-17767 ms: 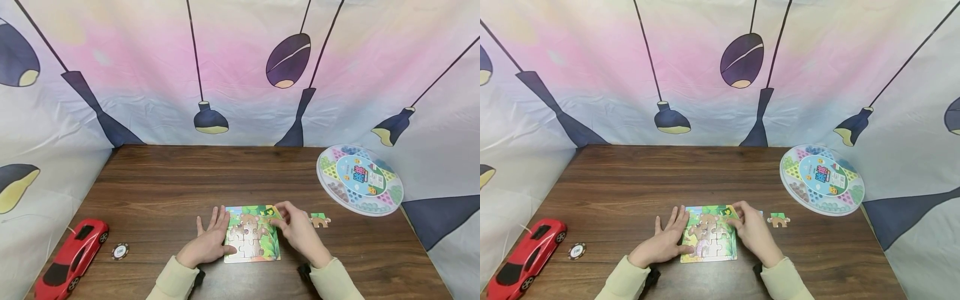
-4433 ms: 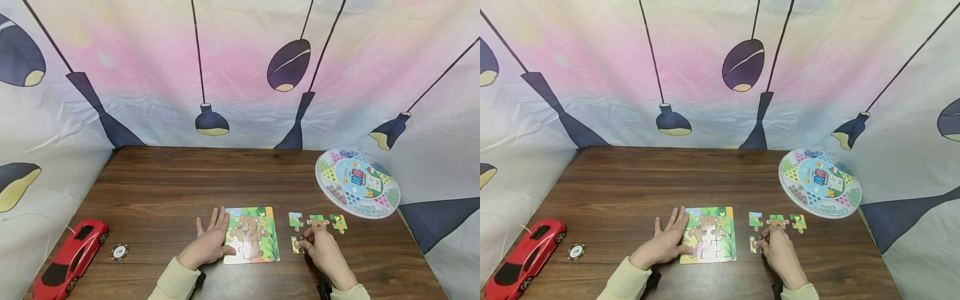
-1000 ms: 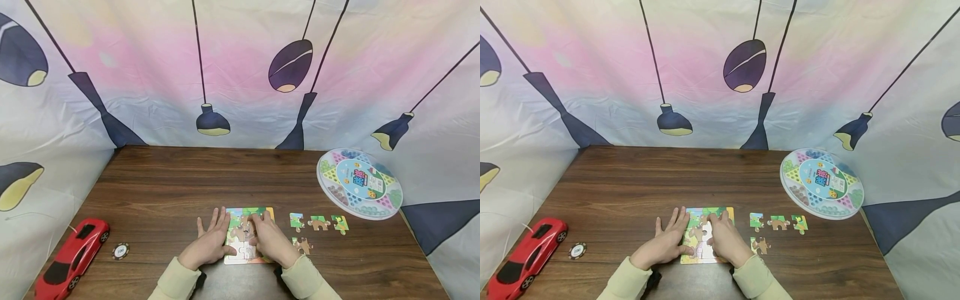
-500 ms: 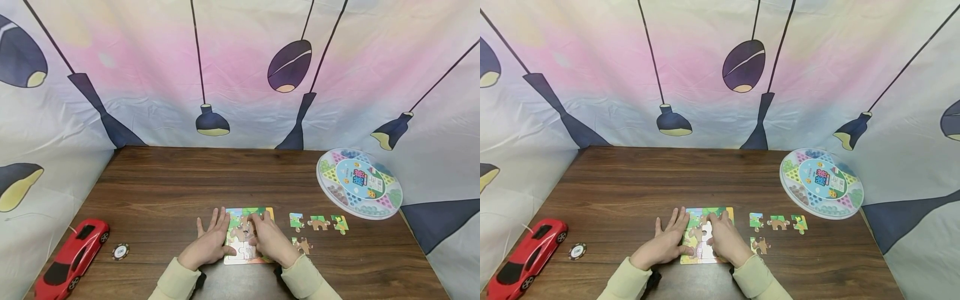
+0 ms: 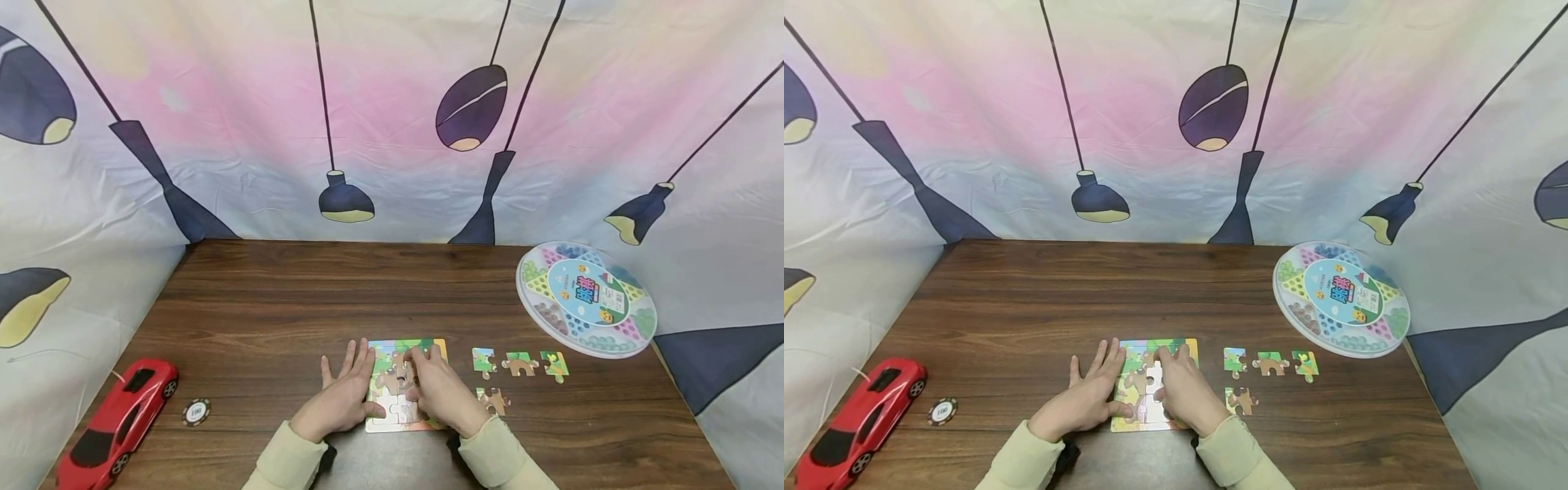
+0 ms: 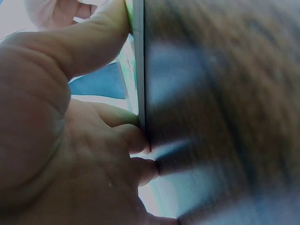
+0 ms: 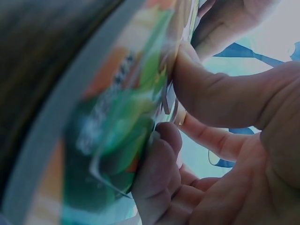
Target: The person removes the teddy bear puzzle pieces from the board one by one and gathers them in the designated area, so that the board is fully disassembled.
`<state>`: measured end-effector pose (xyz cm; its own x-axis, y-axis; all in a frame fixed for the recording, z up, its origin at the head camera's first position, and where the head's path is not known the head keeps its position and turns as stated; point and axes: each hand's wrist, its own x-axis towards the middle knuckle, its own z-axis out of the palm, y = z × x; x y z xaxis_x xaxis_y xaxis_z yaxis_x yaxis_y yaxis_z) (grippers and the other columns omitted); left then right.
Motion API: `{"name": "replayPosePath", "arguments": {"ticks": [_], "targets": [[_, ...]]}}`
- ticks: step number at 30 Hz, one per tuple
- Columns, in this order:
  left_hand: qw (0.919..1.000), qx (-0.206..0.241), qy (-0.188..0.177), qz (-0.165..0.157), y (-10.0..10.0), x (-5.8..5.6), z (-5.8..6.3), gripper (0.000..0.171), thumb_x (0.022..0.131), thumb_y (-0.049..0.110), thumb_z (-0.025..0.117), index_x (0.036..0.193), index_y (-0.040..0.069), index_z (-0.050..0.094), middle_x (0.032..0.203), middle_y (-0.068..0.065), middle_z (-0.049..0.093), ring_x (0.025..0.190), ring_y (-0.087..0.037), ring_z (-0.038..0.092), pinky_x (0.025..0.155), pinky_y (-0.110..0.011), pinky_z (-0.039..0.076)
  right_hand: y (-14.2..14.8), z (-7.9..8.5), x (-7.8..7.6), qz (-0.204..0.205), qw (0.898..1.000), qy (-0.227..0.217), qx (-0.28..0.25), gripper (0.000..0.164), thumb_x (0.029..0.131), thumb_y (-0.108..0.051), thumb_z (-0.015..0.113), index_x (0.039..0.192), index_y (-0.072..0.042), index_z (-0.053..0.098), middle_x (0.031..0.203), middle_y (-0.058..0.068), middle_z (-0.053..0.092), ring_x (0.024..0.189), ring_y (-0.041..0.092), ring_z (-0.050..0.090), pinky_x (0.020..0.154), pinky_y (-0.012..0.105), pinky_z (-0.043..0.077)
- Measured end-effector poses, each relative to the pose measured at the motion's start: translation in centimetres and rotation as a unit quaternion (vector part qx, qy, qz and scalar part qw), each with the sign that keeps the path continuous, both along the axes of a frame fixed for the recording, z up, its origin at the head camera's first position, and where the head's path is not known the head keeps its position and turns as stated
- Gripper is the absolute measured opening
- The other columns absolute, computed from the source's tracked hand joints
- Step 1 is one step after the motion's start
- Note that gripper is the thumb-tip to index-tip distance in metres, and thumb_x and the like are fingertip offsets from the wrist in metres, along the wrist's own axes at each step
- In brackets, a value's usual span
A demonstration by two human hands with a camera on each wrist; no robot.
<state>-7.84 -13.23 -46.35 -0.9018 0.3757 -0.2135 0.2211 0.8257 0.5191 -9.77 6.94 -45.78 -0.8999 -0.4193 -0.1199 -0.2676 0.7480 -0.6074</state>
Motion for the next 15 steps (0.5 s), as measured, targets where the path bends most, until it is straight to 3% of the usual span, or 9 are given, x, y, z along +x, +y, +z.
{"name": "replayPosePath", "arguments": {"ticks": [15], "targets": [[1.0, 0.004, -0.006, 0.001, -0.01, 0.03, -0.01, 0.103, 0.078, 0.037, 0.075, 0.152, -0.005, 0.019, 0.16, -0.022, 0.002, 0.147, -0.037, -0.005, 0.1, -0.074, -0.011, 0.11, 0.0, -0.07, 0.005, 1.0, -0.01, -0.011, 0.057, 0.078, 0.011, 0.072, 0.126, -0.01, 0.05, 0.096, 0.008, 0.042, 0.069, 0.017, 0.047, 0.051, 0.026, 0.042]]}}
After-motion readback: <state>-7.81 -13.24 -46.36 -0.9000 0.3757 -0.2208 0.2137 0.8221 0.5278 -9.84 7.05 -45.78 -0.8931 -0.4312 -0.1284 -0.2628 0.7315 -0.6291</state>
